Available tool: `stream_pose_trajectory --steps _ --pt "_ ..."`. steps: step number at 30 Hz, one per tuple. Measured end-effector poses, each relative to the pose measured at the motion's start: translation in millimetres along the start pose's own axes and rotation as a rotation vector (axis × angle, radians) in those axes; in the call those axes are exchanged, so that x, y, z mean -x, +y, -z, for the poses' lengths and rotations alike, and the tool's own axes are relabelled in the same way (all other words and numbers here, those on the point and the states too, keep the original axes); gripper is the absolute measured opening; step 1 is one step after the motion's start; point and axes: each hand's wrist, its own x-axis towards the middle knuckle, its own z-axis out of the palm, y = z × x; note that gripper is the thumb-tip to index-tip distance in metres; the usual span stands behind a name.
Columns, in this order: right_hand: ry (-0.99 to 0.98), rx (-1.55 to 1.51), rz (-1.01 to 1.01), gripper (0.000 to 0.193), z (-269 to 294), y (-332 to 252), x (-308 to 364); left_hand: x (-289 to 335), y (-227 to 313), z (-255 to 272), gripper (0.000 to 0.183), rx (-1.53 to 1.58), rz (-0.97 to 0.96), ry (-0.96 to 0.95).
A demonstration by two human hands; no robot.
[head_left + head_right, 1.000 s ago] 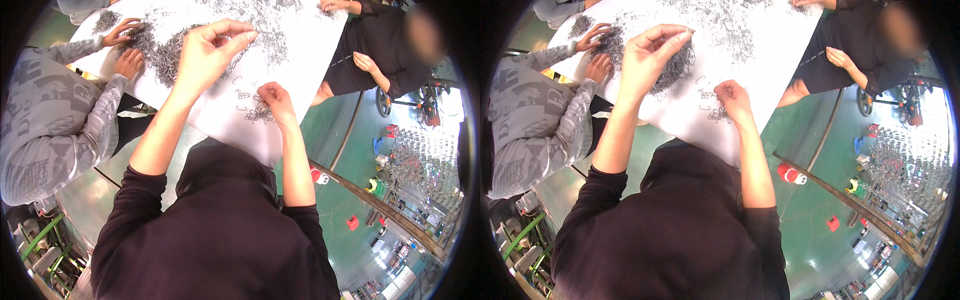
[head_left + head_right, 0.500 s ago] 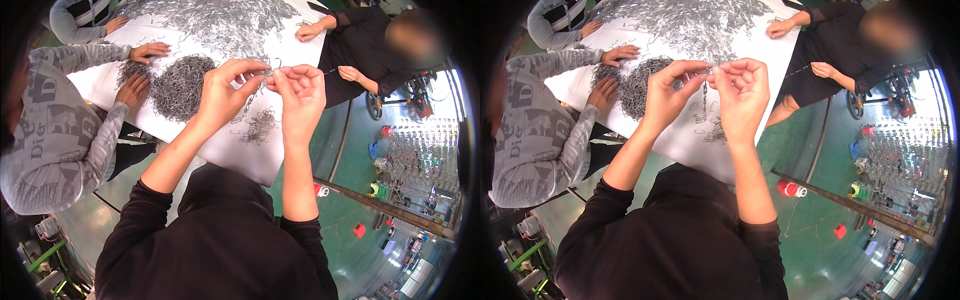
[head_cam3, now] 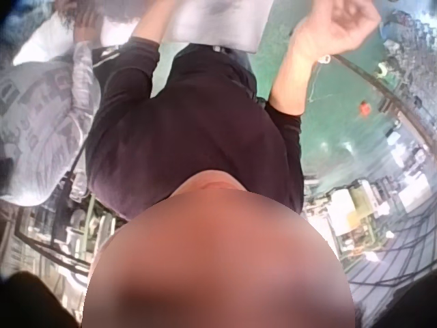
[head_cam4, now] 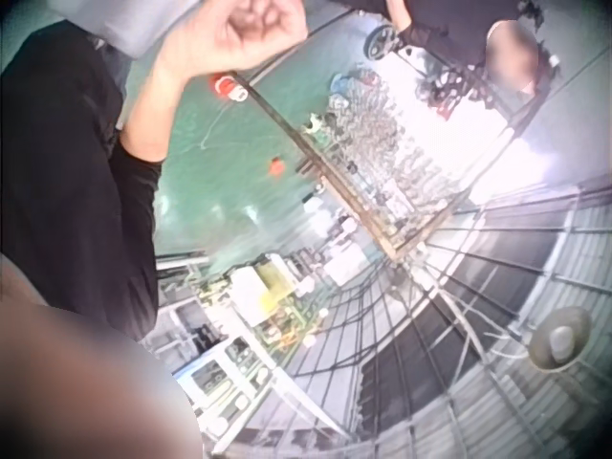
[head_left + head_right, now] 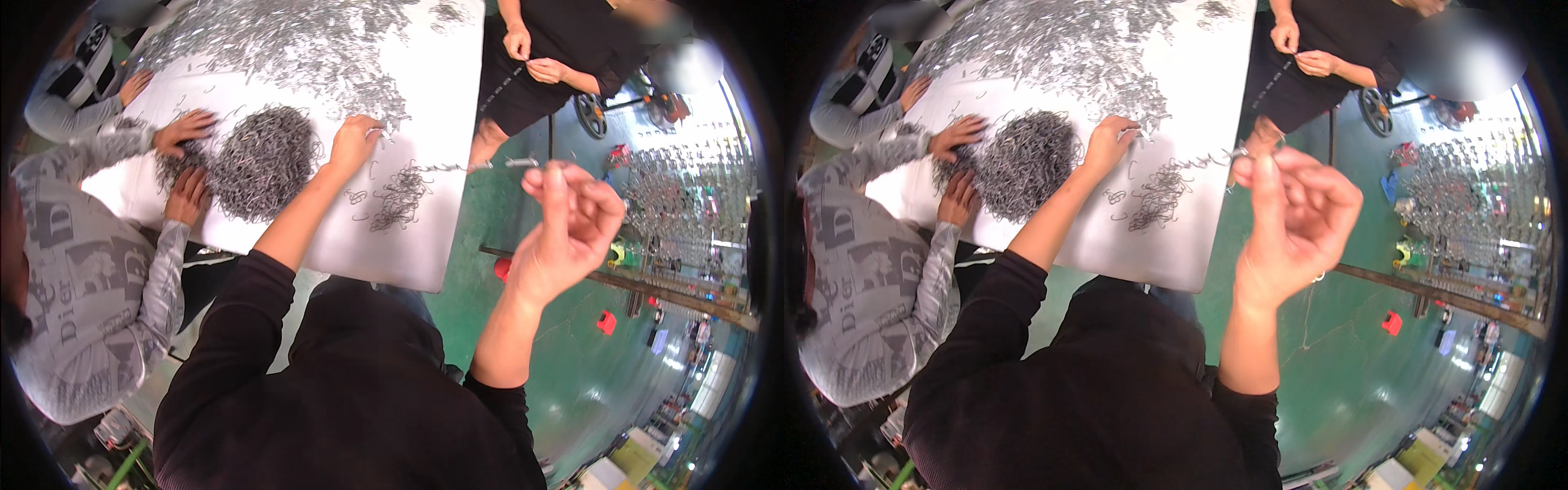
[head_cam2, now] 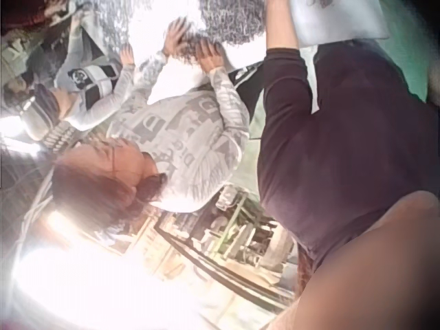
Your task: The person sorts small metal wires on a white table, picking them up one by one and placing them into piles. Another person works alongside at the same table, also sorting wires.
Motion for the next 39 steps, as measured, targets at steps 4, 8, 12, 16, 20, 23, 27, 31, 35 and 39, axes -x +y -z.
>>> stream_pose_trajectory --steps 4,8,12,16,20,23,27,31,35,39 --pt "0.118 0.102 0.013 0.028 34 -21 2 -15 -33 -38 0.020 -0.168 -0.104 -0.176" --pt "0.214 0.215 0.019 0.027 78 -39 14 -37 -51 -46 0.020 -0.223 -0.175 -0.289" --pt "0.274 0.211 -0.014 0.023 118 -39 35 -50 -50 -42 0.012 -0.349 -0.264 -0.411" --pt "0.331 0.338 0.007 0.019 148 -44 62 -32 -20 -35 0.011 -0.316 -0.322 -0.296" --pt "0.317 0.441 -0.077 0.021 165 -46 97 7 55 -35 0.022 0.104 -0.139 -0.247" --pt "0.291 0.421 -0.107 0.019 173 -38 121 54 140 -34 0.020 0.377 -0.030 -0.393" --pt "0.249 0.445 -0.133 0.021 175 -26 148 113 239 -27 0.017 0.819 0.143 -0.575" --pt "0.232 0.358 -0.121 0.019 174 -17 162 141 290 -19 0.012 0.852 0.234 -0.490" --pt "0.178 0.316 -0.121 0.021 178 -16 167 158 304 -9 0.009 0.710 0.201 -0.456" --pt "0.081 0.441 -0.084 0.022 185 -13 172 176 304 -6 0.010 0.647 0.223 -0.411"
